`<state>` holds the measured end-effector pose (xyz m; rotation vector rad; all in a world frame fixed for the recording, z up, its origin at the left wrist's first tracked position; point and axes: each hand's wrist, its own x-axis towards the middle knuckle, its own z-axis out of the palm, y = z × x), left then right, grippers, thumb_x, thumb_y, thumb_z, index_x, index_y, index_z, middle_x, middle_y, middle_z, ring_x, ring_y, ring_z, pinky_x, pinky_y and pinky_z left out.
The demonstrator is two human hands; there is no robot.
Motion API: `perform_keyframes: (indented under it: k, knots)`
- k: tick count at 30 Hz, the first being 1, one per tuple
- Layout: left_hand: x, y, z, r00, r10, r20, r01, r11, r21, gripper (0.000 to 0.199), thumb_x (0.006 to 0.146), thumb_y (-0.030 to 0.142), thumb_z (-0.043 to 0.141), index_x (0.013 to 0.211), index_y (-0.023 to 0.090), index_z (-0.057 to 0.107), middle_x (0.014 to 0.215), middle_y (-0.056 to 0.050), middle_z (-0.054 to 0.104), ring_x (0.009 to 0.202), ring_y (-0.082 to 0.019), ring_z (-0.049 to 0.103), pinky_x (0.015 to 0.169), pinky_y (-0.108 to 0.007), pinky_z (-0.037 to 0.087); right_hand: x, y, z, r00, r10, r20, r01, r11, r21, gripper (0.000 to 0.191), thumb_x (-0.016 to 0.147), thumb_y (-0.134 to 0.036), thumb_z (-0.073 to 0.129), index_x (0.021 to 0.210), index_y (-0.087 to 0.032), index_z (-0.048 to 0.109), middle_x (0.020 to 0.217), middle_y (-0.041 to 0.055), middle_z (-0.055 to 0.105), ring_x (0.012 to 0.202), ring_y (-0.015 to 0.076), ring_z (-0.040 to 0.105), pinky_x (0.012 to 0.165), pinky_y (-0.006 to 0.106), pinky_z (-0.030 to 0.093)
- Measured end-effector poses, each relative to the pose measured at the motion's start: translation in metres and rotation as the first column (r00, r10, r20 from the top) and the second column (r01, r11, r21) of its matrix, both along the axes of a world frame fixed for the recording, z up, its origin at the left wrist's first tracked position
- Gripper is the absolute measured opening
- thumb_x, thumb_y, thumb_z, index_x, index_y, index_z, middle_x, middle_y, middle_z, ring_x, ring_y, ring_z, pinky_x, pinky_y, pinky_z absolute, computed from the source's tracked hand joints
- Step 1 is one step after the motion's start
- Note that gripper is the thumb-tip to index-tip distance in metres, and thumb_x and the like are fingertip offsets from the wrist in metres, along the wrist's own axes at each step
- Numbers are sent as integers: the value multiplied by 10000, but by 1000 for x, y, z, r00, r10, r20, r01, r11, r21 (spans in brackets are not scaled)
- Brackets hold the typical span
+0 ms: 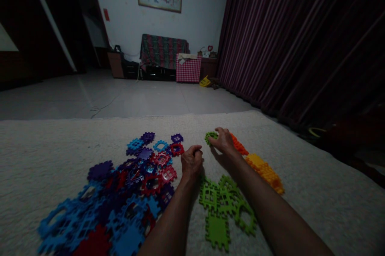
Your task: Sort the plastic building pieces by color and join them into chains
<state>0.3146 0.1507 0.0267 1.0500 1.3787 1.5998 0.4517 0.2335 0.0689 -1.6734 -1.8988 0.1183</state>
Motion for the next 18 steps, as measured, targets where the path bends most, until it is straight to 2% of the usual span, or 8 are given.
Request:
perform_keyframes:
  k: [3, 7, 11, 14, 16, 18]
  knots:
    - [0, 0, -1, 1000, -1, 1, 1, 1000, 17, 314, 686, 209, 554, 918, 134, 752, 652, -33, 684, 555, -147, 646, 540, -238, 500, 7, -8, 1, 999, -39, -36, 41, 998, 55, 460, 749, -281, 608, 1191, -155, 618, 1165, 146, 600, 1091, 274, 563, 946, 377, 460]
    - [0, -2, 4, 1000, 10, -1, -10, 1000, -2, 318, 678, 205, 547, 909, 125, 750, 655, -36, 682, 532, -143, 635, 528, -243, 497, 21, -36, 0, 997, 36, -75, -30, 996, 83, 348, 787, -248, 539, 1092, -132, 660, 1077, 128, 651, 937, 228, 616, 890, 360, 484]
    - [0, -5, 10, 1000, 7, -20, -7, 1000, -5, 315, 673, 193, 542, 900, 125, 750, 686, -43, 698, 529, -138, 635, 517, -232, 480, 33, -71, -4, 988, 78, -133, -90, 992, -87, 280, 800, -234, 529, 1019, -157, 686, 933, 83, 690, 773, 193, 628, 758, 332, 508]
    - [-1, -7, 13, 999, 15, -39, -15, 1000, 2, 303, 662, 189, 548, 879, 136, 752, 683, -41, 699, 548, -139, 634, 520, -228, 471, 41, -89, -4, 983, 143, -115, -168, 954, -249, 250, 803, -271, 588, 996, -156, 696, 869, 76, 697, 789, 203, 647, 743, 321, 509]
    - [-1, -8, 13, 999, 23, -40, -23, 1000, 6, 298, 649, 187, 550, 863, 143, 753, 680, -42, 696, 568, -141, 634, 528, -227, 472, 45, -98, 0, 968, 218, -127, -247, 918, -310, 324, 785, -321, 654, 1063, -160, 688, 975, 93, 704, 882, 216, 660, 791, 318, 514]
    - [-2, -8, 12, 1000, 22, -9, -22, 1000, 13, 300, 641, 197, 546, 856, 143, 748, 694, -48, 695, 586, -138, 630, 537, -226, 478, 47, -107, 9, 938, 310, -156, -346, 876, -335, 483, 748, -357, 718, 1195, -189, 646, 1156, 101, 673, 1017, 227, 645, 880, 320, 504]
